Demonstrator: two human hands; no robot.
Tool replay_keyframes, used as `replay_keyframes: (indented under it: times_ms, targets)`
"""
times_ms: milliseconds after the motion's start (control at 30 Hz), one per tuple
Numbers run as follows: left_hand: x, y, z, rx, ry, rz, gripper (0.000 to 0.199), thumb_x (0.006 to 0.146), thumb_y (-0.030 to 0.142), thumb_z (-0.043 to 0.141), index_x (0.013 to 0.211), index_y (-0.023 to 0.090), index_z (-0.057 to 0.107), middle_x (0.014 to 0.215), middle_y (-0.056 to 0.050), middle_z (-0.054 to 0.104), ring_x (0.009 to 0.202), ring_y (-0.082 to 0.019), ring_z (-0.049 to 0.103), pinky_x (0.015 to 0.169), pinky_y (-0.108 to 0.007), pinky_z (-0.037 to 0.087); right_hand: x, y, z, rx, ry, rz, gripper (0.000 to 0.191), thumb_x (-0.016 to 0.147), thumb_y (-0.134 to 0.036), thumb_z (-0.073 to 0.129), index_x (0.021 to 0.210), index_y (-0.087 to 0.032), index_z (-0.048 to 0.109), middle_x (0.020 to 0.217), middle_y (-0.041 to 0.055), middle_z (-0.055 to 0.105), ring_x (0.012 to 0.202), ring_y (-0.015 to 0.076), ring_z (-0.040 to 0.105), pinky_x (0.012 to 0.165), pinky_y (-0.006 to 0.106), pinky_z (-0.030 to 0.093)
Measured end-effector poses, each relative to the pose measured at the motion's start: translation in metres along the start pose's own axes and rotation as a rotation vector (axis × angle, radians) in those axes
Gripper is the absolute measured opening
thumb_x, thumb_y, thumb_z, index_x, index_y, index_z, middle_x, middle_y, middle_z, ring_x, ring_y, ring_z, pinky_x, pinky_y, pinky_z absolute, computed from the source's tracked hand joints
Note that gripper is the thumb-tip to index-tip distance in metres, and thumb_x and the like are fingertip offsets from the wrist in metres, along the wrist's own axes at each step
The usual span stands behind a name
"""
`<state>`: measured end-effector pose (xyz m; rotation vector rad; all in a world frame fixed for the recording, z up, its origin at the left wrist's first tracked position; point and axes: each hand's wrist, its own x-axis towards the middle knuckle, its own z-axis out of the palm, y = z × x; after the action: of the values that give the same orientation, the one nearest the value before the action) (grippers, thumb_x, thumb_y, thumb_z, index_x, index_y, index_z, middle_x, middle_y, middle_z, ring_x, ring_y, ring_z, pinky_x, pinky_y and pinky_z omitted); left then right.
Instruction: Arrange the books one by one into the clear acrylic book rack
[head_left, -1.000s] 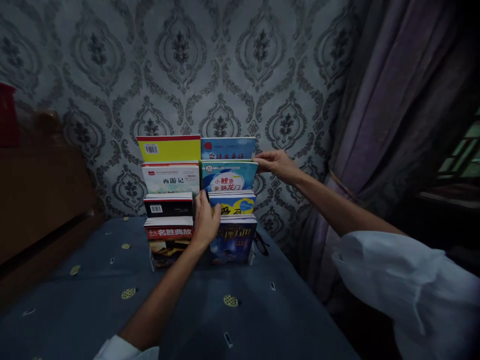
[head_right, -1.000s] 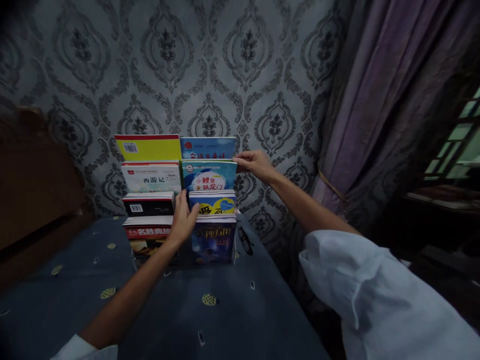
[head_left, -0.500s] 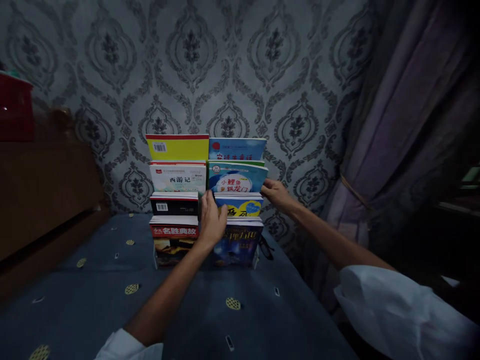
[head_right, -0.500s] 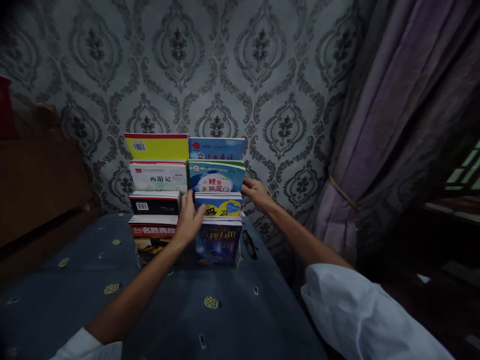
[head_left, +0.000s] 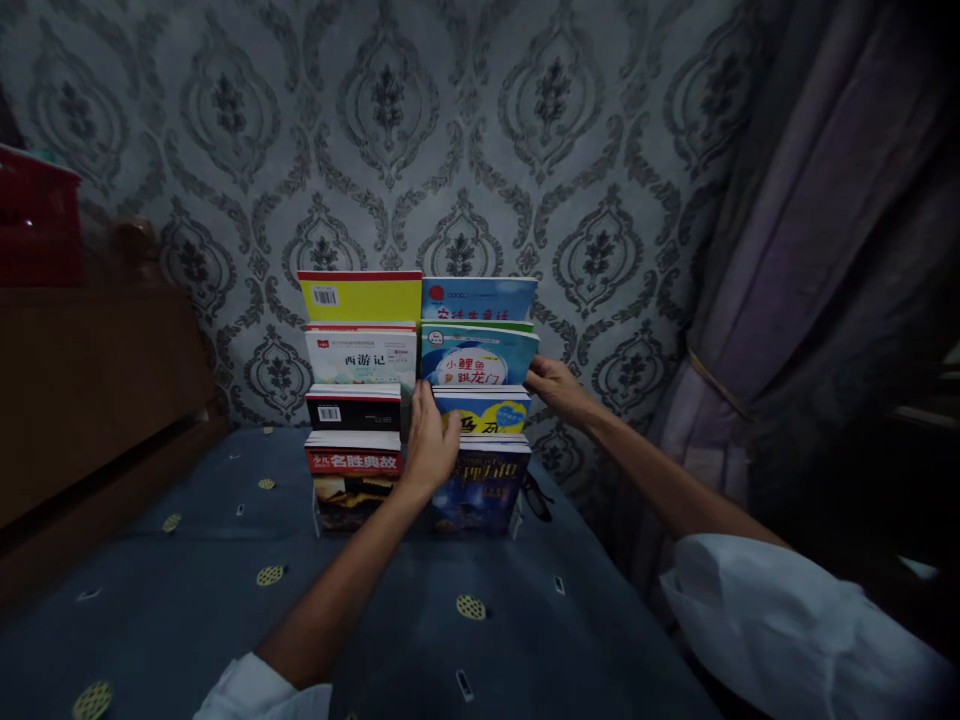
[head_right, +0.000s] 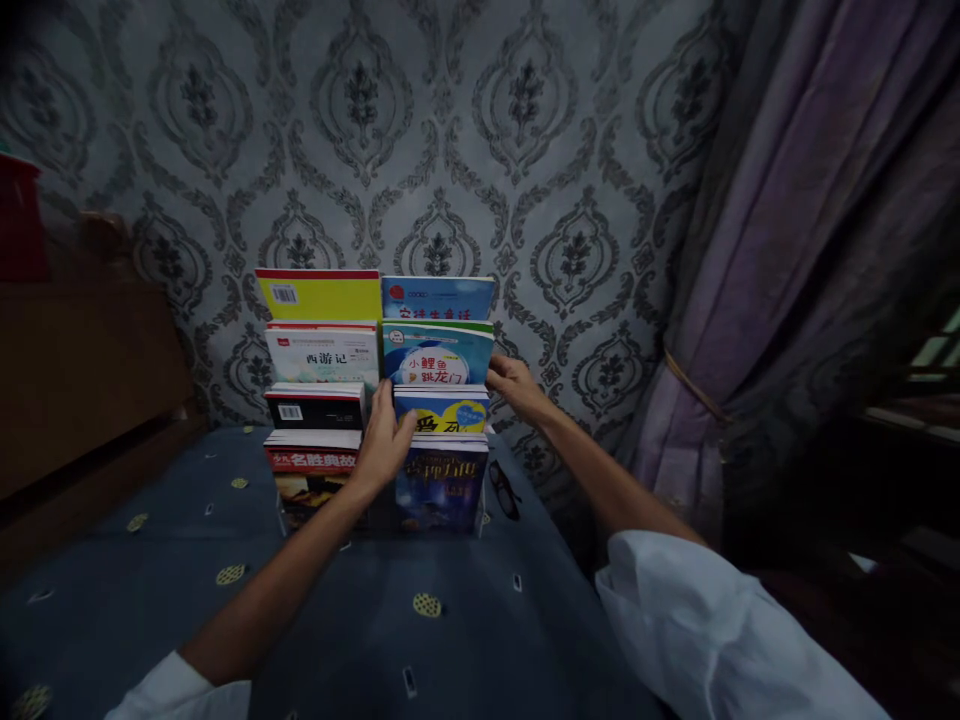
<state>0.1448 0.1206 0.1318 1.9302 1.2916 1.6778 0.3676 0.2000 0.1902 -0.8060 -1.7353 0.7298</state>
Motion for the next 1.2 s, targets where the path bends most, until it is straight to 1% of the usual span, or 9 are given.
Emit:
replay_keyframes:
  times_ms: [167, 267, 367, 467, 667, 800, 967, 1100, 1200]
  targets:
    - [0.001, -0.002, -0.001, -0.03, -0.007, -0.002, 0.067, 0.09, 0.028, 0.049, 0.151, 0.011, 0.028, 0.162, -0.019, 0.026, 0.153, -0.028, 0.02, 0.125, -0.044, 0.018, 0.004, -0.007, -0.008, -0.058, -0.068, 0.001, 0.042, 0.068, -0.054, 0.078, 0.093, -0.021, 0.074, 0.072, -0.0004, 0.072, 0.067, 0.0175, 0.062, 0.063, 0.028, 0.05]
    - [0.002, -0.002, -0.001, -0.031, -0.021, -0.005, 0.067, 0.09, 0.028, 0.049, 0.151, 0.012, 0.027, 0.162, -0.019, 0.027, 0.152, -0.028, 0.022, 0.125, -0.044, 0.017, 0.006, -0.008, -0.011, -0.069, -0.084, 0.005, 0.044, 0.068, -0.056, 0.078, 0.092, -0.02, 0.075, 0.07, -0.0003, 0.071, 0.061, 0.0149, 0.057, 0.061, 0.027, 0.048]
    - [0.002, -0.002, -0.002, -0.027, -0.03, -0.003, 0.067, 0.09, 0.028, 0.048, 0.152, 0.011, 0.026, 0.162, -0.019, 0.025, 0.153, -0.028, 0.02, 0.126, -0.044, 0.016, 0.008, -0.006, -0.013, -0.062, -0.089, 0.0, 0.046, 0.068, -0.058, 0.078, 0.092, -0.019, 0.075, 0.071, 0.0001, 0.071, 0.059, 0.0137, 0.055, 0.061, 0.027, 0.047]
    - [0.002, -0.002, -0.002, -0.015, -0.031, 0.013, 0.067, 0.091, 0.027, 0.048, 0.152, 0.011, 0.025, 0.162, -0.02, 0.025, 0.153, -0.028, 0.02, 0.126, -0.045, 0.016, 0.009, -0.005, -0.014, -0.073, -0.094, 0.006, 0.048, 0.066, -0.06, 0.079, 0.091, -0.02, 0.075, 0.068, 0.0, 0.07, 0.058, 0.0139, 0.056, 0.061, 0.028, 0.048]
    - [0.0, -0.004, 0.0, 0.002, -0.033, 0.039, 0.067, 0.092, 0.027, 0.046, 0.153, 0.014, 0.023, 0.163, -0.018, 0.023, 0.154, -0.027, 0.017, 0.126, -0.047, 0.017, 0.013, 0.0, -0.018, -0.103, -0.082, 0.012, 0.046, 0.065, -0.059, 0.08, 0.09, -0.021, 0.075, 0.067, 0.0008, 0.07, 0.06, 0.0154, 0.057, 0.06, 0.028, 0.046]
    - [-0.003, -0.004, 0.0, 0.023, -0.047, 0.057, 0.068, 0.093, 0.026, 0.045, 0.154, 0.012, 0.02, 0.164, -0.019, 0.02, 0.154, -0.029, 0.015, 0.126, -0.049, 0.017, 0.014, 0.003, -0.018, -0.08, -0.084, 0.007, 0.044, 0.065, -0.057, 0.081, 0.091, -0.021, 0.075, 0.07, 0.0005, 0.071, 0.061, 0.0158, 0.057, 0.06, 0.028, 0.047]
    - [-0.004, -0.003, 0.0, 0.031, -0.049, 0.057, 0.068, 0.094, 0.027, 0.046, 0.154, 0.013, 0.02, 0.165, -0.018, 0.019, 0.154, -0.028, 0.014, 0.126, -0.047, 0.017, 0.008, 0.003, -0.014, -0.069, -0.041, 0.01, 0.041, 0.068, -0.053, 0.08, 0.093, -0.022, 0.076, 0.076, 0.0013, 0.074, 0.073, 0.0198, 0.065, 0.067, 0.029, 0.052]
    - [-0.003, 0.001, -0.002, 0.043, -0.064, 0.041, 0.069, 0.092, 0.026, 0.046, 0.153, 0.007, 0.02, 0.163, -0.022, 0.02, 0.154, -0.029, 0.016, 0.126, -0.045, 0.018, 0.003, 0.004, -0.009, -0.025, 0.014, 0.013, 0.04, 0.067, -0.053, 0.08, 0.094, -0.023, 0.075, 0.078, 0.0015, 0.075, 0.079, 0.0226, 0.067, 0.069, 0.031, 0.053]
    - [-0.002, 0.009, -0.009, 0.103, -0.104, 0.028, 0.071, 0.09, 0.024, 0.048, 0.152, 0.002, 0.022, 0.16, -0.026, 0.025, 0.152, -0.033, 0.021, 0.125, -0.048, 0.02, 0.001, 0.006, -0.005, 0.016, 0.043, 0.028, 0.039, 0.066, -0.052, 0.08, 0.091, -0.022, 0.075, 0.076, 0.0013, 0.074, 0.077, 0.0216, 0.066, 0.068, 0.03, 0.052]
